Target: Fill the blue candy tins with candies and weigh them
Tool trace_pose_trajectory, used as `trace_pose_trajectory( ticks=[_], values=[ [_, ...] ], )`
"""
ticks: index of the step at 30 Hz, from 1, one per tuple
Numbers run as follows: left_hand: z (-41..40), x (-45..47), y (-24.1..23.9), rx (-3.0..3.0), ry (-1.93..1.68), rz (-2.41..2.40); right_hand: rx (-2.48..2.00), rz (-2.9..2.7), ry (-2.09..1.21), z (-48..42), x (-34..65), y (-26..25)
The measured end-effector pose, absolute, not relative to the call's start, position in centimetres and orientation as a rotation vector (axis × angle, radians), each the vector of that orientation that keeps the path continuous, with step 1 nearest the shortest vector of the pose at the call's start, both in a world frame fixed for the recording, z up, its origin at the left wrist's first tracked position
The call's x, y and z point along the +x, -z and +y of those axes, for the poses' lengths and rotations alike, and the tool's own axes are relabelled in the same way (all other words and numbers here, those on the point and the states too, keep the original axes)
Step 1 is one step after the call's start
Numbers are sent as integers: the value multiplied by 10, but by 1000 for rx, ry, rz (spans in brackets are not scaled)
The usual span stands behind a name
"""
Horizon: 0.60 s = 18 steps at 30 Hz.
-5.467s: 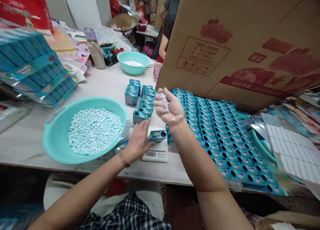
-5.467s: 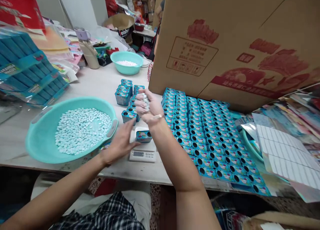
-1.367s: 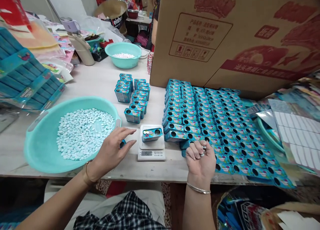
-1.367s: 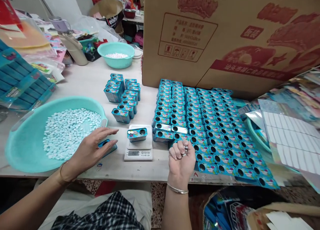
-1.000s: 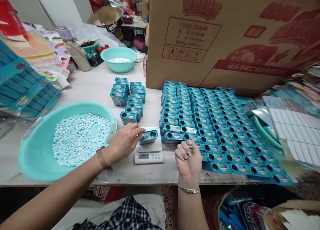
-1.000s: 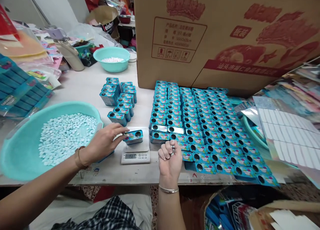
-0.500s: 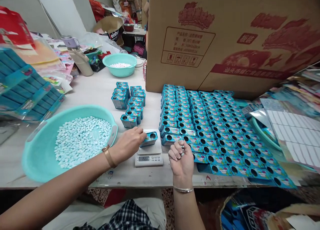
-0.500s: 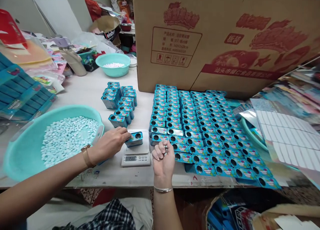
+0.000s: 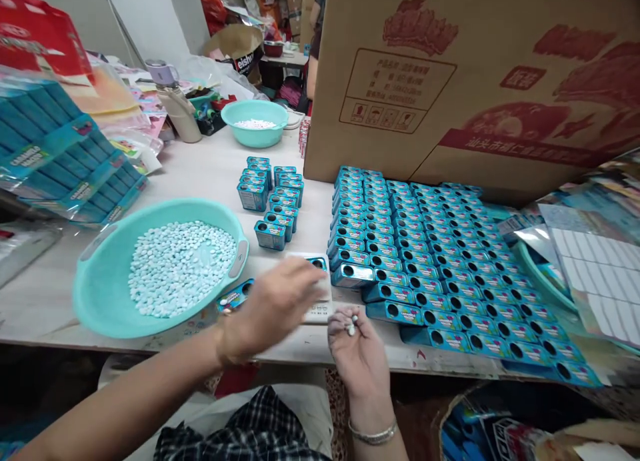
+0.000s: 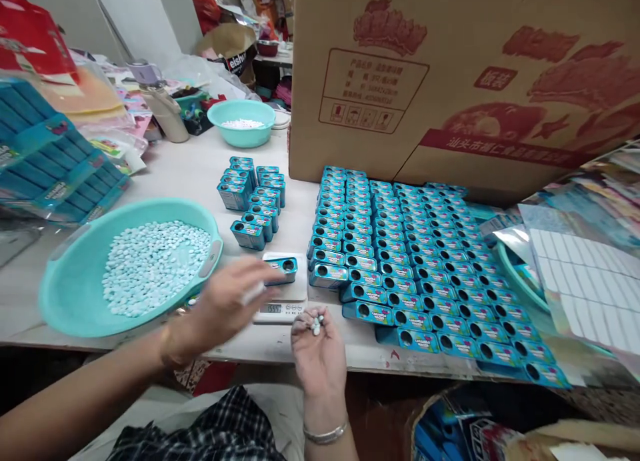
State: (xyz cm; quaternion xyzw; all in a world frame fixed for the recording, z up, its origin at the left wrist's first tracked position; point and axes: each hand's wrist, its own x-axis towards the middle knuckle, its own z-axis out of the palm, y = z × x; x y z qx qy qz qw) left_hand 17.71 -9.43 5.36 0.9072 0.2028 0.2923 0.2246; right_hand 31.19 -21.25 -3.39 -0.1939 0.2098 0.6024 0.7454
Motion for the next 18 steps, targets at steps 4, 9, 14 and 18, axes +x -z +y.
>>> trace_pose_trajectory(
  ticks=[4, 9, 14, 18],
  values=[
    [-50, 142, -85, 2322, -979, 964, -493, 413, -1147, -240, 337, 48],
    [-29, 132, -75, 2350, -787, 947, -539, 428, -1012, -257, 360, 59],
    [-28, 150, -48, 2423, -570, 837, -559, 377, -1033, -250, 359, 58],
    [-29, 162, -39, 2560, -414, 755, -562, 308, -1070, -241, 352, 55]
  ],
)
